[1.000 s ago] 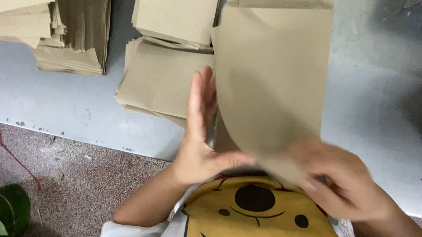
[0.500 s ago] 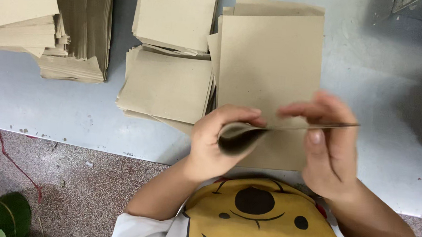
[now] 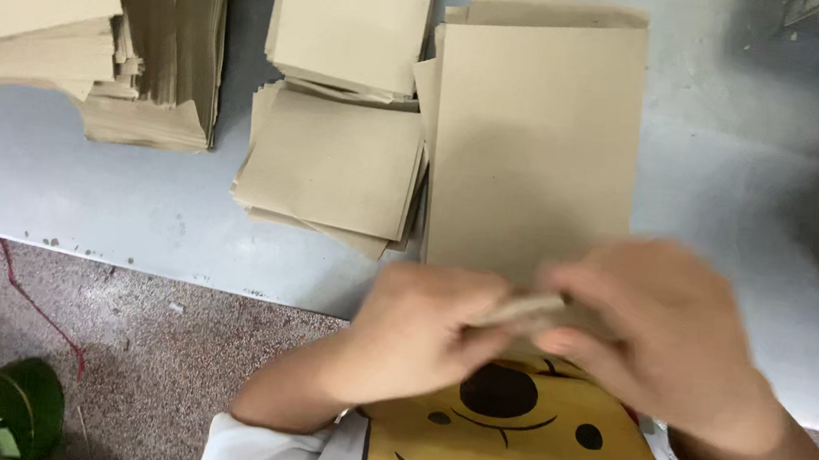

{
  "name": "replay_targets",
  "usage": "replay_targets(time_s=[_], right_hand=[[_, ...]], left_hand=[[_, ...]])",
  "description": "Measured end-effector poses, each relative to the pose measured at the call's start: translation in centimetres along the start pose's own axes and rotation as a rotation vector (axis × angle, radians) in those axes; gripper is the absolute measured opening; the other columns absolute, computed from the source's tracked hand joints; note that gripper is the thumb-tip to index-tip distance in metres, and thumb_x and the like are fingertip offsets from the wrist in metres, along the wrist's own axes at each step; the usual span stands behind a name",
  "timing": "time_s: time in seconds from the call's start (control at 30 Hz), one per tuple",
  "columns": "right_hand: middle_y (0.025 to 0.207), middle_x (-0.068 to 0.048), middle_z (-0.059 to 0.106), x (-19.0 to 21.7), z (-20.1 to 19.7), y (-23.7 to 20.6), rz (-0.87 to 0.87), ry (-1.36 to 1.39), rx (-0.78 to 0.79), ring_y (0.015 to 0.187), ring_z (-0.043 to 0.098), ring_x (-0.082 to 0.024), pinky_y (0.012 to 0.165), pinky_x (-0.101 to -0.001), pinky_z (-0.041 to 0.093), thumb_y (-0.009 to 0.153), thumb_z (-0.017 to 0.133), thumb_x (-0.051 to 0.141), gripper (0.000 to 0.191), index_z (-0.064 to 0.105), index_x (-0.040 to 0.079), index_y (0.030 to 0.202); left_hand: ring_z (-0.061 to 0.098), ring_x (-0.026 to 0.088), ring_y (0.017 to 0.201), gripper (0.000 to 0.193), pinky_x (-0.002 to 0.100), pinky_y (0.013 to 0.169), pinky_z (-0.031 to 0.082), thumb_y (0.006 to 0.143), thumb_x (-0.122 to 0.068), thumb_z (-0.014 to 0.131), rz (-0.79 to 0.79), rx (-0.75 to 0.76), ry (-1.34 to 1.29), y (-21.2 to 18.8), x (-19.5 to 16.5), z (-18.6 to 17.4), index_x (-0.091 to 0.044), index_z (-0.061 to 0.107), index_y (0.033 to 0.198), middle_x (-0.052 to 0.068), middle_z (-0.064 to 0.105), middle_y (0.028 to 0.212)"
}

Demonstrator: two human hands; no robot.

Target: The person folds kraft paper sheets one at a time on a workbench, creasing each sheet in half by hand and stacking the folded pieces to the side. At the end, the person gathers the folded stack and secures it with a rubber band.

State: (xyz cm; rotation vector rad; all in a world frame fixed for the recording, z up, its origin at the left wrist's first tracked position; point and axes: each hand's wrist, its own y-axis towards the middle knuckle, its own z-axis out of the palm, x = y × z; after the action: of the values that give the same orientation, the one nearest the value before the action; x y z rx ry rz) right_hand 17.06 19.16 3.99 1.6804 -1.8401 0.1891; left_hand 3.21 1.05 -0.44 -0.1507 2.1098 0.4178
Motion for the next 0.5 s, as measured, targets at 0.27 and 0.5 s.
replay_targets(time_s=[0.27, 0.5], right_hand=[[0.071, -0.005, 0.066, -5.6, 2.1, -5.3, 0.258, 0.254, -0.176, 0.057, 0.056, -0.014, 0.047, -0.0270, 0.042, 0.095, 0.076, 0.015, 0.015, 0.067, 0.005, 0.091], [0.073, -0.002, 0.066, -5.5, 2.5, -3.2, 0.064, 0.111, -0.026, 0.063, 0.060, -0.016, 0.055, -0.0306, 0.044, 0.082, 0.079, 0.035, 0.030, 0.069, 0.008, 0.092]], left_hand=[[0.060, 0.026, 0.054, 0.014, 0.042, 0.050, 0.041, 0.095, -0.020, 0.075, -0.023, 0.166, 0.101, -2.0, 0.2, -3.0, -0.011, 0.066, 0.089, 0.005, 0.057, 0.061], [0.071, 0.019, 0.074, 0.020, 0.036, 0.069, 0.055, 0.098, -0.008, 0.058, -0.219, -0.390, 0.420, -5.3, 0.4, -7.8, -0.016, 0.073, 0.109, 0.003, 0.076, 0.090]])
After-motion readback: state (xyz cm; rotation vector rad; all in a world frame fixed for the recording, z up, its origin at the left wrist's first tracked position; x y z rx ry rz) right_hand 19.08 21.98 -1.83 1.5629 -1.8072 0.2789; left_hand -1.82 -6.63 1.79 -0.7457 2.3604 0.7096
